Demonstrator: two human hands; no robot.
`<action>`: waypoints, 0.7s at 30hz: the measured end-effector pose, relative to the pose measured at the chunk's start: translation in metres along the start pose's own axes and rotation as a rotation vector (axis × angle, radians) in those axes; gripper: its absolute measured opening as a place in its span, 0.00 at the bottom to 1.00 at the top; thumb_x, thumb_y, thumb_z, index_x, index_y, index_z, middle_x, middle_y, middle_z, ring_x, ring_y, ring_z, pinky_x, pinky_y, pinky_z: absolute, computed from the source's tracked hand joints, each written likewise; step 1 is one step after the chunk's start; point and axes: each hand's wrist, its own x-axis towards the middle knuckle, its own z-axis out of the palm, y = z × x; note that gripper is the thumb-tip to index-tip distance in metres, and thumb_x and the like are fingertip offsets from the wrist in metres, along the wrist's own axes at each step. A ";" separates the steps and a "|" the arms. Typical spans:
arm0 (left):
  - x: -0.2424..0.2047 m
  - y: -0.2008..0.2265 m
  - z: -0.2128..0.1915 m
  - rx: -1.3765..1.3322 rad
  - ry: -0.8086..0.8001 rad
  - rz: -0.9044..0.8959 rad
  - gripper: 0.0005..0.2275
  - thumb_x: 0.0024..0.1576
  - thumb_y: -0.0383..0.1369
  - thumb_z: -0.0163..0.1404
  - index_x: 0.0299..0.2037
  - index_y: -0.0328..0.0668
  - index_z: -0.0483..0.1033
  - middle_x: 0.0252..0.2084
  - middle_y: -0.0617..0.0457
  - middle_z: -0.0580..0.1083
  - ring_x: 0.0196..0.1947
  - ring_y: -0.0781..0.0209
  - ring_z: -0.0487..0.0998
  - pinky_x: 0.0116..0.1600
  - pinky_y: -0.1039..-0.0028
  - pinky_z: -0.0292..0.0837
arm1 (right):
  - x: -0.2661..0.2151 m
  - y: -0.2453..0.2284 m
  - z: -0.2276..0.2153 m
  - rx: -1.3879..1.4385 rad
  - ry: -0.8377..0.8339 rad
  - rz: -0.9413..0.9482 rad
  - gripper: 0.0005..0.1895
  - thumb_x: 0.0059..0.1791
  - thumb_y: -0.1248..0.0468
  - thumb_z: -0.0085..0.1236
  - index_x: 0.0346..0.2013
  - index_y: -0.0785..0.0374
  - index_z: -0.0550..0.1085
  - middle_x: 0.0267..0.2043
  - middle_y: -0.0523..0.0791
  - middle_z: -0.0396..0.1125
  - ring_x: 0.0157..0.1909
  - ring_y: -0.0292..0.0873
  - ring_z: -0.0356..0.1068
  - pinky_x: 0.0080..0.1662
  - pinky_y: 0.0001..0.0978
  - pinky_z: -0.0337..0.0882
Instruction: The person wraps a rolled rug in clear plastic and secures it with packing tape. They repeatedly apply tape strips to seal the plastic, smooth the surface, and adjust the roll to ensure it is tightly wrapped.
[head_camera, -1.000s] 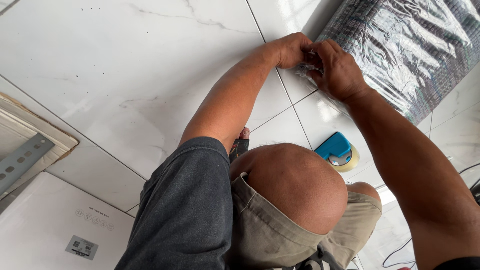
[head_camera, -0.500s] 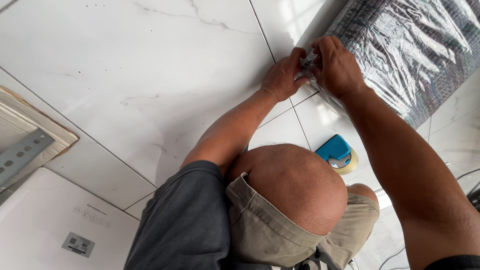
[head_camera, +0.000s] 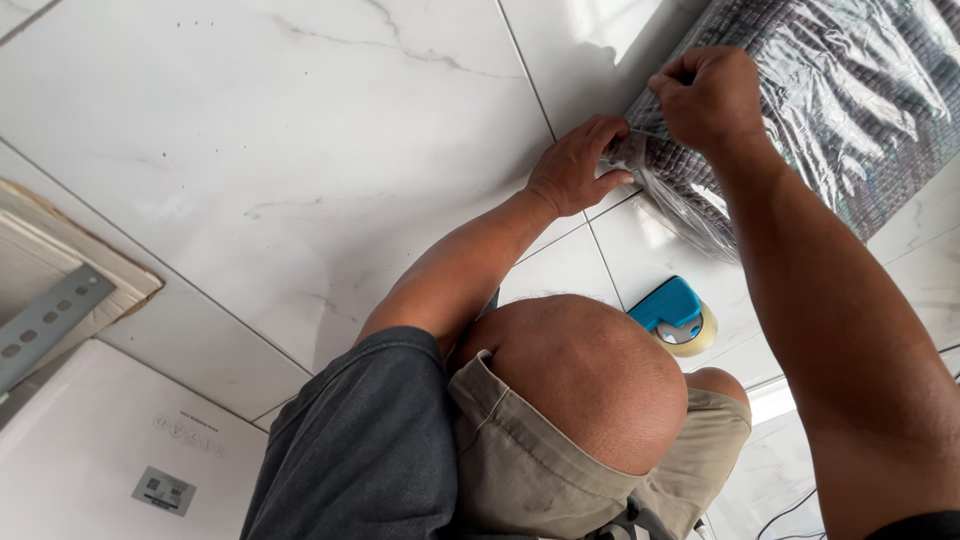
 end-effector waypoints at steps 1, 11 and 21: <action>0.001 0.001 -0.001 -0.009 -0.032 -0.043 0.28 0.56 0.42 0.61 0.61 0.49 0.59 0.49 0.53 0.72 0.50 0.53 0.77 0.55 0.61 0.74 | 0.000 0.003 0.001 -0.103 0.086 -0.090 0.08 0.53 0.61 0.67 0.34 0.62 0.81 0.38 0.49 0.73 0.35 0.40 0.73 0.37 0.32 0.73; -0.002 0.004 -0.001 0.290 0.082 0.216 0.28 0.62 0.41 0.52 0.72 0.57 0.58 0.52 0.50 0.66 0.50 0.53 0.73 0.58 0.63 0.75 | 0.008 0.042 0.011 -0.347 0.364 -0.337 0.07 0.51 0.60 0.73 0.34 0.59 0.83 0.44 0.46 0.66 0.39 0.42 0.68 0.33 0.34 0.70; -0.028 0.013 0.012 0.128 0.023 0.064 0.31 0.66 0.38 0.45 0.76 0.39 0.46 0.62 0.43 0.62 0.59 0.48 0.69 0.62 0.62 0.72 | 0.017 0.043 0.001 -0.314 0.400 -0.286 0.06 0.48 0.59 0.75 0.36 0.55 0.84 0.46 0.44 0.70 0.38 0.42 0.71 0.35 0.36 0.71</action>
